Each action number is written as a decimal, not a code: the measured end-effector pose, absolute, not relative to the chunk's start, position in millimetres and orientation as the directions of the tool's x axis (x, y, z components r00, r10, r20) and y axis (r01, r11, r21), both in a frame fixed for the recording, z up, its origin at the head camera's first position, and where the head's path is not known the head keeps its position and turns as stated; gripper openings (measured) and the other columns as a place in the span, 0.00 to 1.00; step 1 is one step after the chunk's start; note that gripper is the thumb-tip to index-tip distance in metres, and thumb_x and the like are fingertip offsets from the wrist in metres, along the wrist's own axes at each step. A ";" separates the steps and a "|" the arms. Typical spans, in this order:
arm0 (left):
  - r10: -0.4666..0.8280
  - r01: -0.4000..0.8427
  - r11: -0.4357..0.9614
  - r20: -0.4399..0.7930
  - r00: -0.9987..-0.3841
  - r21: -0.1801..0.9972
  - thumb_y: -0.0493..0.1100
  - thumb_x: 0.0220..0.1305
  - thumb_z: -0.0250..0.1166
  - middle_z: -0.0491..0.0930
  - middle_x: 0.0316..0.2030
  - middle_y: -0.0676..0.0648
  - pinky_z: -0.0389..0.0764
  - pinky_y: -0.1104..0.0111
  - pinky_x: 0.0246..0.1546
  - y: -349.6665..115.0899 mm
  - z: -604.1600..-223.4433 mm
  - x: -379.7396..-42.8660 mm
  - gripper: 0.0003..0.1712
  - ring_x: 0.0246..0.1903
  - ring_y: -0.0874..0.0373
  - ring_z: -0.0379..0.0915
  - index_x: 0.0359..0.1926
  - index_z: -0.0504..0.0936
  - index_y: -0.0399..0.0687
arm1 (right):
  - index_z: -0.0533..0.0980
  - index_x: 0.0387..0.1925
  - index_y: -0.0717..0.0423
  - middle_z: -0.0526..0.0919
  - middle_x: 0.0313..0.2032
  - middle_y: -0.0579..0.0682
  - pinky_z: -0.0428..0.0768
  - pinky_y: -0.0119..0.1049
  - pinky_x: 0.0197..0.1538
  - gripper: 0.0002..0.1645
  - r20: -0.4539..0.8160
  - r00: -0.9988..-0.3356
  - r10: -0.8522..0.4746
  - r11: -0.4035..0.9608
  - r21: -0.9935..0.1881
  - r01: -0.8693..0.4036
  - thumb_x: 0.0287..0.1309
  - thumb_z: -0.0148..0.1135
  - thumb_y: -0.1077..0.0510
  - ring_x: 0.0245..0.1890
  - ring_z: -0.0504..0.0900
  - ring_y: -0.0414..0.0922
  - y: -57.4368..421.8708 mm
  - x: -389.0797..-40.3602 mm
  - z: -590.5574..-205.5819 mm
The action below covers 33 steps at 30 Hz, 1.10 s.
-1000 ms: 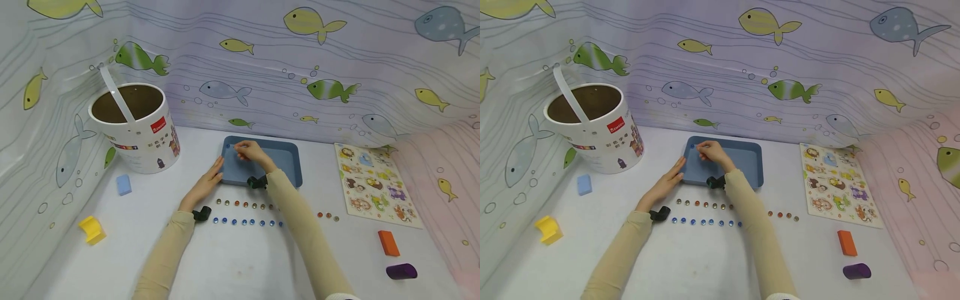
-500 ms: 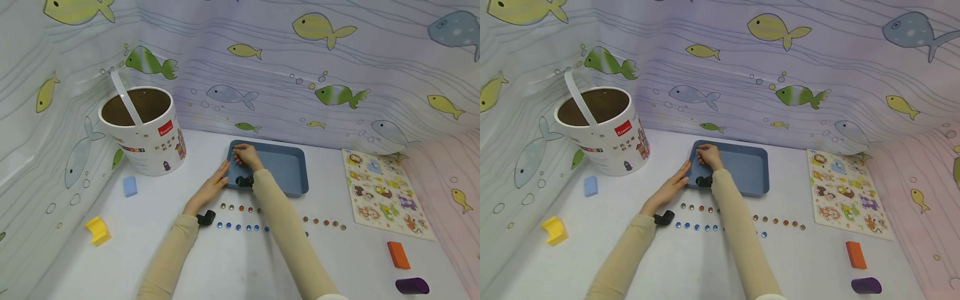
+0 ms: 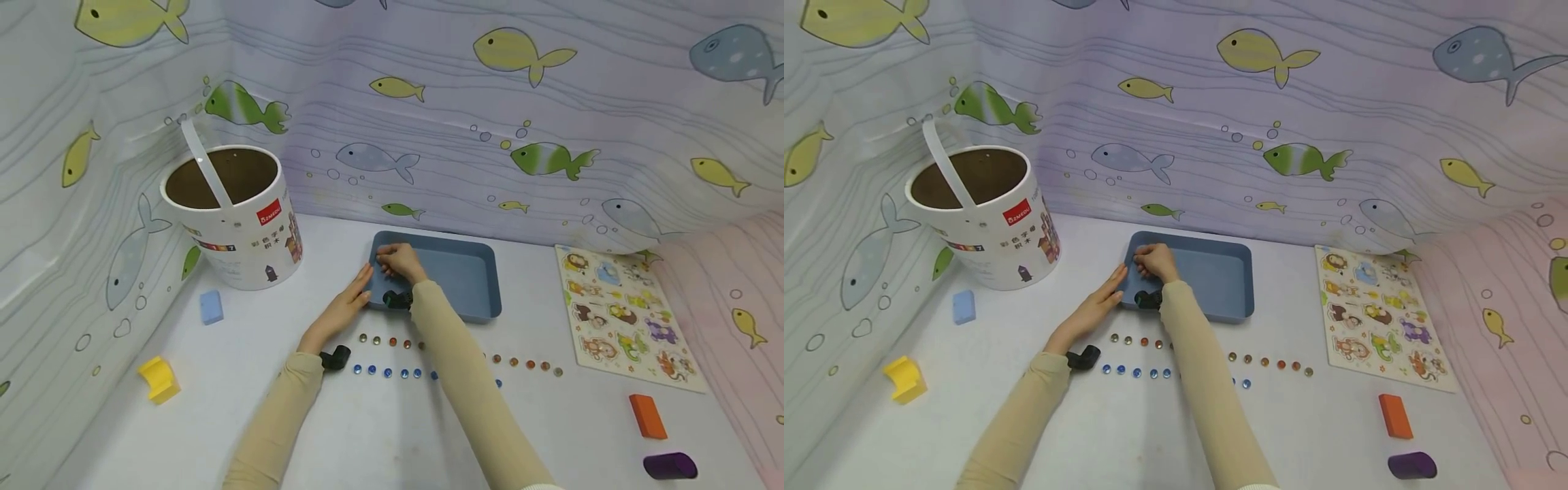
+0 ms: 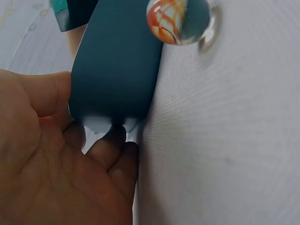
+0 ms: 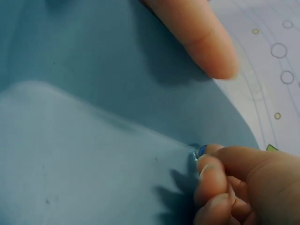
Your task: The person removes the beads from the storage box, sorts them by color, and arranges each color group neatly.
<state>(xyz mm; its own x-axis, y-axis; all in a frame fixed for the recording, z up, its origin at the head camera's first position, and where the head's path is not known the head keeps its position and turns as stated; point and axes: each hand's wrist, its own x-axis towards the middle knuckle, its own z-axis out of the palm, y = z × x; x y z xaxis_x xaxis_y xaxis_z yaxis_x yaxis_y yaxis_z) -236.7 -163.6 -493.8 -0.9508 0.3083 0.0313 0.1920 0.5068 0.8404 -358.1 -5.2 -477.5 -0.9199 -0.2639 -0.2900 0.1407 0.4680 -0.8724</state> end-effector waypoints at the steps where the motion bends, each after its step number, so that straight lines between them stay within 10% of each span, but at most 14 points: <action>1: 0.308 0.194 0.504 0.034 -0.951 0.842 0.44 0.77 0.45 0.41 0.78 0.47 0.45 0.48 0.75 -163.2 -493.8 -236.5 0.32 0.76 0.46 0.37 0.76 0.49 0.44 | 0.79 0.52 0.62 0.77 0.20 0.45 0.74 0.24 0.23 0.18 -0.301 -0.914 -0.272 0.458 -0.876 0.152 0.65 0.59 0.57 0.17 0.75 0.34 -3.2 -358.3 -477.9; 13: 0.305 0.197 0.510 0.038 -0.952 0.838 0.44 0.77 0.45 0.41 0.78 0.47 0.44 0.49 0.75 -161.6 -495.1 -237.1 0.32 0.76 0.46 0.37 0.76 0.49 0.45 | 0.74 0.56 0.65 0.69 0.16 0.42 0.65 0.27 0.23 0.23 -0.395 -0.861 -0.322 0.224 -0.915 0.336 0.69 0.54 0.51 0.16 0.65 0.35 38.4 -359.4 -455.7; 23: 0.294 0.176 0.527 0.015 -0.956 0.831 0.45 0.77 0.44 0.39 0.78 0.46 0.42 0.48 0.75 -164.3 -495.0 -234.7 0.32 0.77 0.45 0.35 0.77 0.46 0.47 | 0.68 0.64 0.67 0.64 0.12 0.39 0.61 0.25 0.21 0.28 -0.216 -0.885 -0.412 0.076 -0.976 0.203 0.74 0.45 0.50 0.13 0.62 0.33 91.5 -337.0 -411.6; 33: 0.307 0.190 0.516 0.026 -0.951 0.835 0.44 0.77 0.44 0.39 0.78 0.46 0.42 0.48 0.75 -162.1 -493.5 -235.8 0.32 0.77 0.44 0.34 0.76 0.46 0.45 | 0.72 0.35 0.55 0.65 0.13 0.39 0.62 0.25 0.22 0.18 -0.140 -0.872 -0.470 0.122 -0.988 0.093 0.74 0.45 0.48 0.14 0.62 0.33 168.7 -267.2 -402.4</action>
<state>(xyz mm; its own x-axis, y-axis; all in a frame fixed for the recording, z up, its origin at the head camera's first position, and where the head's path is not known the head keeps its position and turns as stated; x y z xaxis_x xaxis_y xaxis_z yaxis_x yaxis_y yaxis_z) -235.8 -162.1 -493.5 -0.9514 0.3067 0.0263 0.1895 0.5162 0.8352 -267.2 168.7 -402.4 -0.8717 -0.4696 -0.1402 0.0934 0.1217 -0.9882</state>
